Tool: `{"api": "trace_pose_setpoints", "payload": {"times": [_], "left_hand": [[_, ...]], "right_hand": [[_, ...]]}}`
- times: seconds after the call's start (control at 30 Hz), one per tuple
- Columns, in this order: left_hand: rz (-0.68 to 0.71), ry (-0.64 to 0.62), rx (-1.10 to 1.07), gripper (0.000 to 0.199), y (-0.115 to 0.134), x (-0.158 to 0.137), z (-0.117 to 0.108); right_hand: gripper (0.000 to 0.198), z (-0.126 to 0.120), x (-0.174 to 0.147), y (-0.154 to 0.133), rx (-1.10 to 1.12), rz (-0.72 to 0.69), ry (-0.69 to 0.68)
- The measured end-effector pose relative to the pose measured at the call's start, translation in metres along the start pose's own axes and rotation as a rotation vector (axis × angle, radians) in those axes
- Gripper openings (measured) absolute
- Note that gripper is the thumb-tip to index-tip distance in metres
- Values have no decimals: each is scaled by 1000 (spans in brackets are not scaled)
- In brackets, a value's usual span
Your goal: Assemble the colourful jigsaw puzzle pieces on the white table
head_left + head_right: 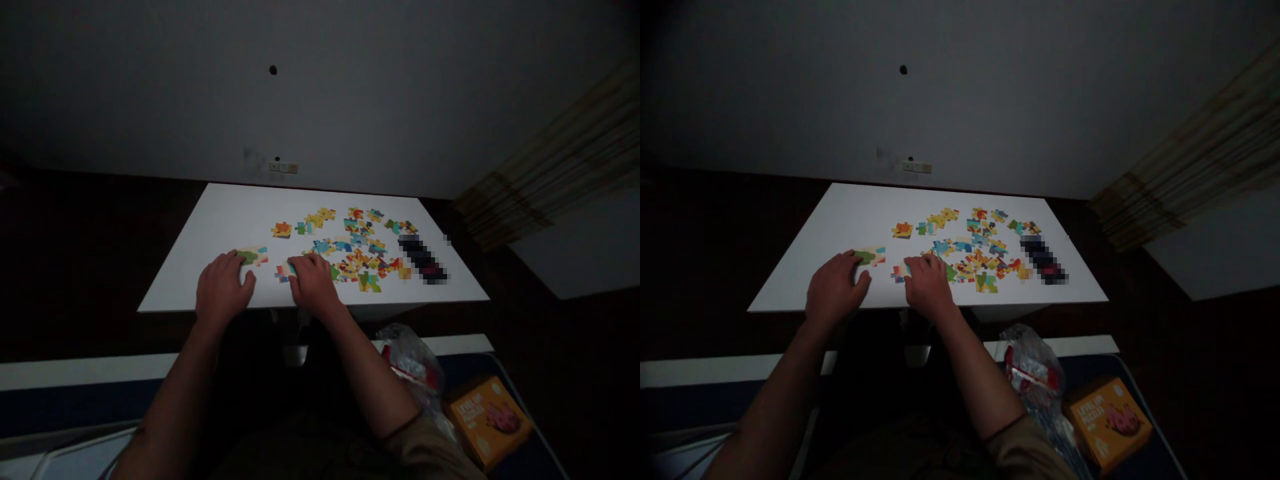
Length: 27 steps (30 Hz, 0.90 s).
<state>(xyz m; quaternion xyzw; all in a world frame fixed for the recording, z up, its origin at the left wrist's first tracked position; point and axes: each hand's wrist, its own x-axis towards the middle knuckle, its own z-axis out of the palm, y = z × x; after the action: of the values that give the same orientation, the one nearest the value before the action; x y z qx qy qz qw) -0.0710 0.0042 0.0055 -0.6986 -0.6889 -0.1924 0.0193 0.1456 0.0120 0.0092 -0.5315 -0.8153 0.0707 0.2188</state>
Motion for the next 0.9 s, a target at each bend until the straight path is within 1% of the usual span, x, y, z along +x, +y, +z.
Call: {"api": "trace_pose_setpoints", "payload": {"times": [0.17,0.43,0.6,0.8,0.9], "left_hand": [[20,-16,14,41,4,2,-2],[21,-15,14,42,5,4,0],[18,-17,36,43,5,5,2],[26,-33,35,43,5,7,2],[27,-30,41,43,5,7,3]], "right_hand": [[31,-6,-9,1,-37,24,-10],[28,-4,-12,8,-41,27,-25],[26,-4,-13,12,13,-25,6],[21,-3,-14,10,87,-38,17],[26,-11,-19,24,152,-19,52]]}}
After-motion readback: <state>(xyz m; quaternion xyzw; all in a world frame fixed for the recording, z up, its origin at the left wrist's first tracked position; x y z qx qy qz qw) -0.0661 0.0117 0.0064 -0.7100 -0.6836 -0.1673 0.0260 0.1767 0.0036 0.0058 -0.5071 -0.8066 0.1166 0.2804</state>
